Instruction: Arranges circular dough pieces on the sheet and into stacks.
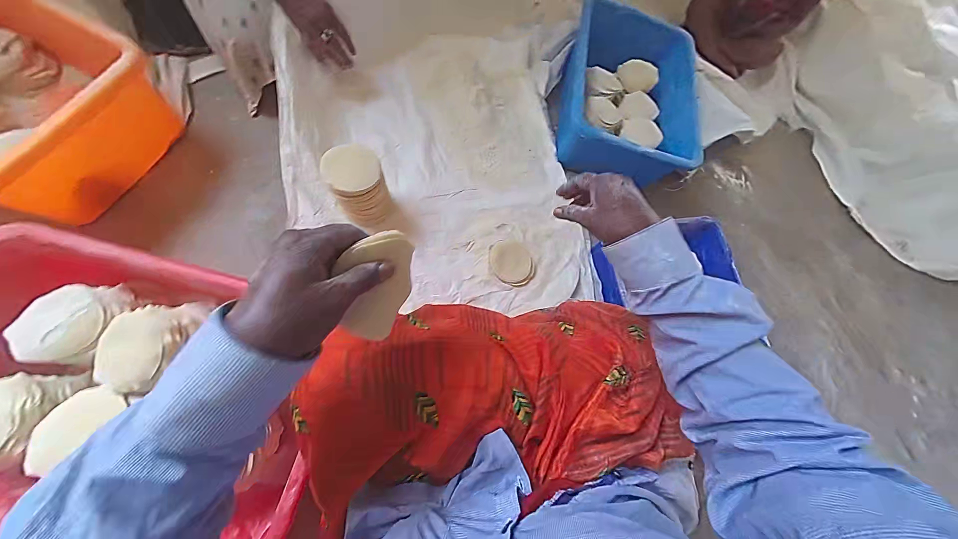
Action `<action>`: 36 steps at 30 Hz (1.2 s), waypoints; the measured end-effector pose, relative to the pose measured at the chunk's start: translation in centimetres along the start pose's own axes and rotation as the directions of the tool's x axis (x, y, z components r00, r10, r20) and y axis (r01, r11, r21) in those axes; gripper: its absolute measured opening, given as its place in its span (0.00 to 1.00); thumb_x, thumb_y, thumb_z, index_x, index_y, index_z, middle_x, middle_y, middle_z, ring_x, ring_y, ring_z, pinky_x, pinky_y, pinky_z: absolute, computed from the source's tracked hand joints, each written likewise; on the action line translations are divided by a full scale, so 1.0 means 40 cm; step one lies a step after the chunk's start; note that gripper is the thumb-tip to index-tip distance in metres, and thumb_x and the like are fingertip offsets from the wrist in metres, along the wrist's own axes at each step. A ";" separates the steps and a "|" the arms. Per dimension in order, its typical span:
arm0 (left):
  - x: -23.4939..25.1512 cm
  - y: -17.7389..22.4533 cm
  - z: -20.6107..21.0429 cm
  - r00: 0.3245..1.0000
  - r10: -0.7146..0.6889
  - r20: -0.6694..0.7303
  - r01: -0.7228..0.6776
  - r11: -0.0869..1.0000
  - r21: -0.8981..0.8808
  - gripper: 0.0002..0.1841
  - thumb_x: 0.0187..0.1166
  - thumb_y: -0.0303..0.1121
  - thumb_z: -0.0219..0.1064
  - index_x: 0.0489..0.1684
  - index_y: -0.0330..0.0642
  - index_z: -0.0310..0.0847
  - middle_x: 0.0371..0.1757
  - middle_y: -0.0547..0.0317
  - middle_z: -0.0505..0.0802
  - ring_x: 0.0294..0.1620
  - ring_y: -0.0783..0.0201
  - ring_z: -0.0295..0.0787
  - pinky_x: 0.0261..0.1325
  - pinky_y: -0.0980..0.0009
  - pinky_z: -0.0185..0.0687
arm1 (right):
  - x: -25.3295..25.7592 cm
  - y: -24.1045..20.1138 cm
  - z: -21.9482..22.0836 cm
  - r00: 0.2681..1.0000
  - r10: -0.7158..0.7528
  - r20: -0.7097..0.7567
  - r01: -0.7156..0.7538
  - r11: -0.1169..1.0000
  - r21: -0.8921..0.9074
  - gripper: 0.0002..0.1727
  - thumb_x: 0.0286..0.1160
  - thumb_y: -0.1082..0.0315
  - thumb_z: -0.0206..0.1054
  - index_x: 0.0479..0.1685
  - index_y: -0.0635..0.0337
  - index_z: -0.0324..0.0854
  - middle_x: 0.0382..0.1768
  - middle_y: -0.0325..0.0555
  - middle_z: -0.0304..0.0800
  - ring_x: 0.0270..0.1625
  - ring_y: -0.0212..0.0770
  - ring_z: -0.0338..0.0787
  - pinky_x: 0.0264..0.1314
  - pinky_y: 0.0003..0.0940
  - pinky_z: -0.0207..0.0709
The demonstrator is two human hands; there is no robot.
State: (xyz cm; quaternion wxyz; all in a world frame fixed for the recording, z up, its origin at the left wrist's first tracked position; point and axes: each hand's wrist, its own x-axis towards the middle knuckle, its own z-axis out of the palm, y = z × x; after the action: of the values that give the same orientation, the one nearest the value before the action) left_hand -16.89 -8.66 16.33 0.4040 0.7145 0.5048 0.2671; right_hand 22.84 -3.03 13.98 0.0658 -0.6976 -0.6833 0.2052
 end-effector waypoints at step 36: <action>0.539 -0.285 0.618 0.836 -0.548 -0.015 0.264 0.426 -0.865 0.45 0.93 0.56 0.21 0.67 0.26 0.79 0.67 0.38 0.89 0.72 0.52 0.82 0.75 0.54 0.71 | 0.165 -0.006 0.516 0.949 0.165 -0.269 -0.052 0.923 0.381 0.20 0.72 0.62 0.77 0.59 0.65 0.89 0.52 0.60 0.95 0.57 0.60 0.94 0.64 0.61 0.81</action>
State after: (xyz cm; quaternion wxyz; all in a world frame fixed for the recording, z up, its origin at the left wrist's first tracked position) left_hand 4.38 5.81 -7.01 0.6663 0.2383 0.5272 0.4704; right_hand 14.74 -0.43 -5.95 0.2855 -0.7326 -0.5748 0.2267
